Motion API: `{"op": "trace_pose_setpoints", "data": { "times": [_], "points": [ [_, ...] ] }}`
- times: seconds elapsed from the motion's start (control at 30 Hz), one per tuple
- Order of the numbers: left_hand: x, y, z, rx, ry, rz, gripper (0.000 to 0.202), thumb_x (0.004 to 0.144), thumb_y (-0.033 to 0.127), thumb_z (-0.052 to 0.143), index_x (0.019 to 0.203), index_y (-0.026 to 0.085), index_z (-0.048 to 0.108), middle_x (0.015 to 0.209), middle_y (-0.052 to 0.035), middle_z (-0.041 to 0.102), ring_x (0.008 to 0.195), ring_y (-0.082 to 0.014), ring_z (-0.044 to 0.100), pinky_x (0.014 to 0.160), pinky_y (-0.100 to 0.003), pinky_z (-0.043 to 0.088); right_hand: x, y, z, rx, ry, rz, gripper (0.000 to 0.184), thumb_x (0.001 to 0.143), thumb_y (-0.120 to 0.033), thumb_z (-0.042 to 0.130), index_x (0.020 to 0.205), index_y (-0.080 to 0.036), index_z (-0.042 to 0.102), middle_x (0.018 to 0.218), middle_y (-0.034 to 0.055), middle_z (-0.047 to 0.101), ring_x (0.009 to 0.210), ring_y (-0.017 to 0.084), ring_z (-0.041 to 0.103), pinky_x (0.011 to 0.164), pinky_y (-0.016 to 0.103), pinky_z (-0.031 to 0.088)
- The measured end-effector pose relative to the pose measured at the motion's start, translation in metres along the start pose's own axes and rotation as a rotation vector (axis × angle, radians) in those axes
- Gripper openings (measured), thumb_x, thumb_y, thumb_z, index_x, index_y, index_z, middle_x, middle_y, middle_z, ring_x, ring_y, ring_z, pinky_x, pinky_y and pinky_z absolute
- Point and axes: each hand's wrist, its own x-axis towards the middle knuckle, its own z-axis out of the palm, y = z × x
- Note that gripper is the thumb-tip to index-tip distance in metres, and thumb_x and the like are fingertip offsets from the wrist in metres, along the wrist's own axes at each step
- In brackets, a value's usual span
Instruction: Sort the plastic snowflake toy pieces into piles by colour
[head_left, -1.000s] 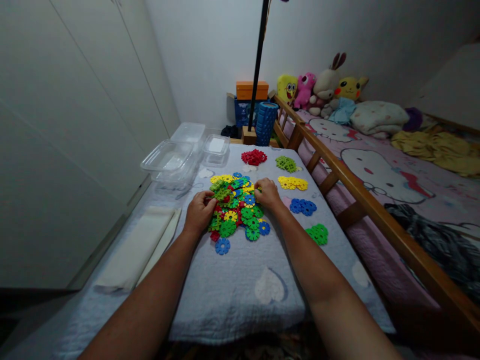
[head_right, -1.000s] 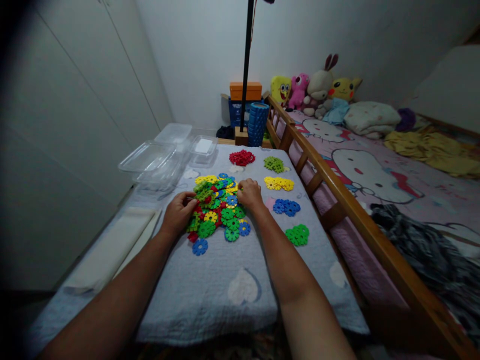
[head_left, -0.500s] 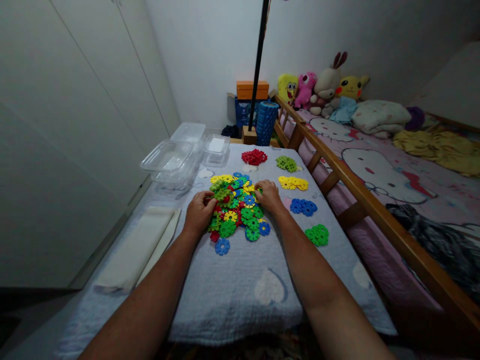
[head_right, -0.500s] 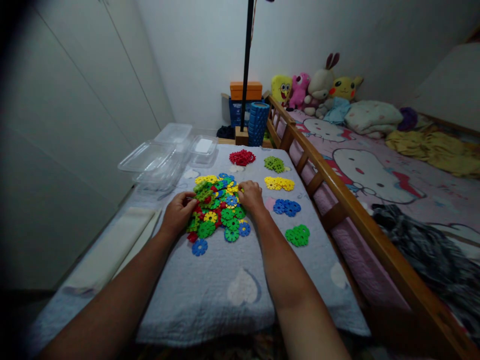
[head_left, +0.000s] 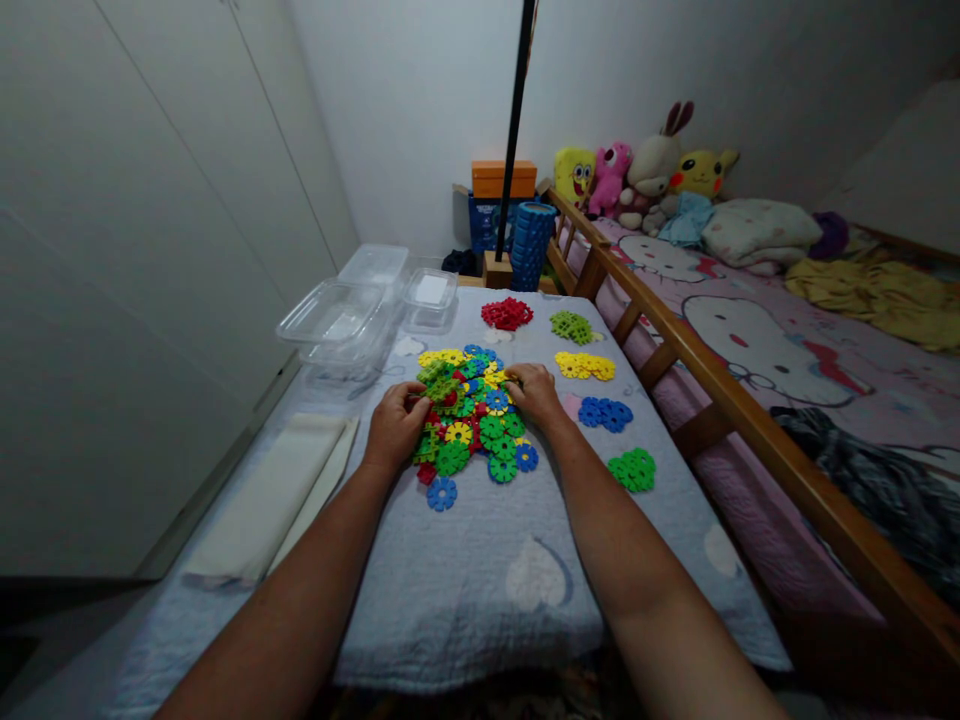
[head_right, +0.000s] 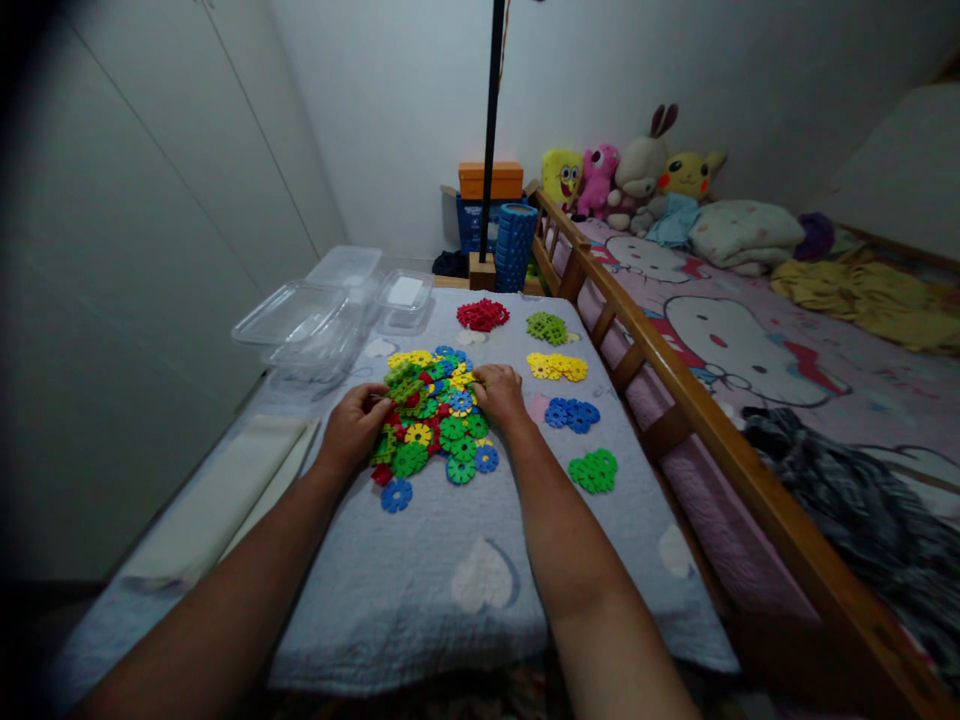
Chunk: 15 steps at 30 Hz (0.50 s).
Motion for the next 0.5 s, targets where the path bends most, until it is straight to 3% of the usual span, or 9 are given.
{"op": "trace_pose_setpoints", "data": {
  "times": [0.1,0.23,0.37,0.5],
  "points": [
    [0.0,0.002,-0.001,0.003,0.0,0.012,0.029,0.082,0.041,0.058,0.101,0.021,0.068,0.098,-0.0046,0.069,0.086,-0.0213,0.066,0.088,-0.036,0.053,0.0,0.0,0.001,0.001,0.006,0.003,0.021,0.094,-0.023,0.058,0.109,-0.023,0.074,0.12,0.0063,0.074,0.117,0.024,0.056,0.104,0.038,0.036],
    [0.0,0.002,-0.001,0.007,-0.011,0.019,0.03,0.082,0.041,0.058,0.101,0.021,0.067,0.101,-0.0053,0.069,0.088,-0.0216,0.066,0.089,-0.036,0.052,0.001,0.003,0.003,0.031,0.112,0.002,0.018,0.093,-0.019,0.058,0.101,-0.021,0.075,0.111,0.008,0.074,0.111,0.025,0.057,0.102,0.038,0.038],
    [0.001,0.0,0.0,0.006,-0.018,0.016,0.031,0.082,0.042,0.058,0.102,0.021,0.067,0.1,-0.0055,0.069,0.088,-0.022,0.067,0.089,-0.037,0.052,0.005,0.013,-0.005,0.044,0.287,-0.001,0.018,0.091,-0.019,0.058,0.095,-0.018,0.076,0.104,0.0112,0.071,0.104,0.025,0.058,0.098,0.037,0.041],
    [0.002,-0.003,0.001,-0.002,-0.014,0.017,0.031,0.082,0.042,0.058,0.103,0.02,0.067,0.101,-0.0062,0.069,0.091,-0.0228,0.067,0.089,-0.038,0.053,0.008,0.034,-0.022,0.06,0.484,0.133,0.022,0.09,-0.02,0.053,0.091,-0.017,0.075,0.094,0.011,0.069,0.096,0.025,0.059,0.092,0.036,0.043]
  ]
}}
